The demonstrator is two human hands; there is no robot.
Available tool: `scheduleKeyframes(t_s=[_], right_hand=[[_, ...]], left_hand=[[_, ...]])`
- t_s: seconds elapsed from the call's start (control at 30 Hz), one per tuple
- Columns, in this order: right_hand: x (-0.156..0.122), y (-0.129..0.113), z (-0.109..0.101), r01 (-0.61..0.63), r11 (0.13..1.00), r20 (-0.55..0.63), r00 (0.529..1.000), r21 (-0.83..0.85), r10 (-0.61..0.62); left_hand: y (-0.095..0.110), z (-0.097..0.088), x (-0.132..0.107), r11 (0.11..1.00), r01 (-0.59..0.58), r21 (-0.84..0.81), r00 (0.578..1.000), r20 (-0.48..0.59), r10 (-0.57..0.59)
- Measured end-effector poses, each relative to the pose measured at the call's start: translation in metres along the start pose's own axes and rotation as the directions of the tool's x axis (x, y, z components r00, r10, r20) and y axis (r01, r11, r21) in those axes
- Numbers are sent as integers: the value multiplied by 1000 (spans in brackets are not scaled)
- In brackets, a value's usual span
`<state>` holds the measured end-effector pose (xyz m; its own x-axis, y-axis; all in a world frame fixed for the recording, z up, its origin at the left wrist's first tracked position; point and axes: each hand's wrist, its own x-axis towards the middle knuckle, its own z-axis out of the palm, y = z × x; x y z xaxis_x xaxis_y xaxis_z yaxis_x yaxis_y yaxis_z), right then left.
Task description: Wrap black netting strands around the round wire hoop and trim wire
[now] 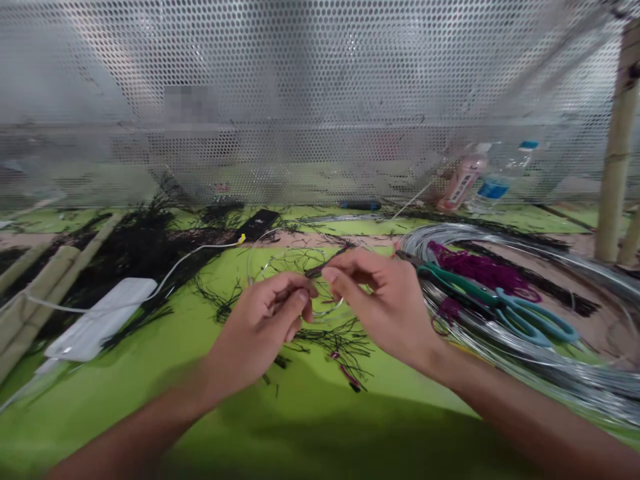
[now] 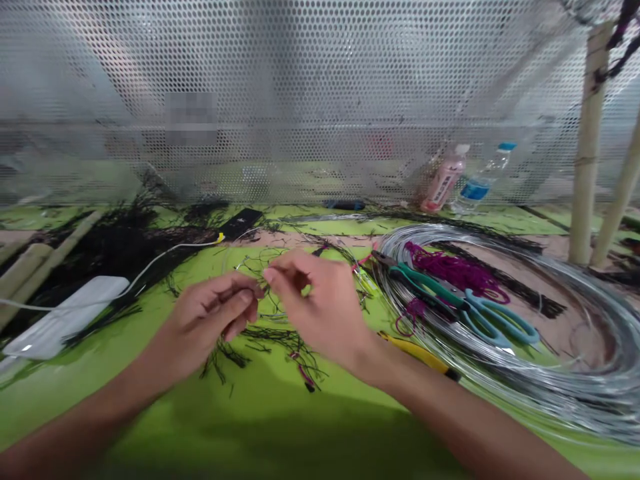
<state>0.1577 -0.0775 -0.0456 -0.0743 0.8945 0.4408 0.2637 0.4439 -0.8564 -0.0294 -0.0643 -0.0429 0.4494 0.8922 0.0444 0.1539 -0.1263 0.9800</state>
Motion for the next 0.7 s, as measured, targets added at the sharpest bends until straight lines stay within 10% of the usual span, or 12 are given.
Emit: scheduleKeyframes(t_s=[0.1, 0.3, 0.6, 0.7], right_hand=[[9, 2, 19, 141, 926, 123, 987, -351, -103], [48, 18, 72, 76, 950, 392, 919, -303, 52], [96, 56, 128, -77, 926, 761, 547, -369, 349], [97, 60, 140, -88, 935, 777, 531, -345, 337]], left_hand=[[-13, -4, -5, 951, 140, -275, 979, -104, -174], [-38, -17, -28, 864, 128, -487, 885, -338, -321], [-58, -48, -76, 874, -182, -450, 737, -651, -181], [-53, -61, -73, 867, -209, -453, 752, -641, -154]])
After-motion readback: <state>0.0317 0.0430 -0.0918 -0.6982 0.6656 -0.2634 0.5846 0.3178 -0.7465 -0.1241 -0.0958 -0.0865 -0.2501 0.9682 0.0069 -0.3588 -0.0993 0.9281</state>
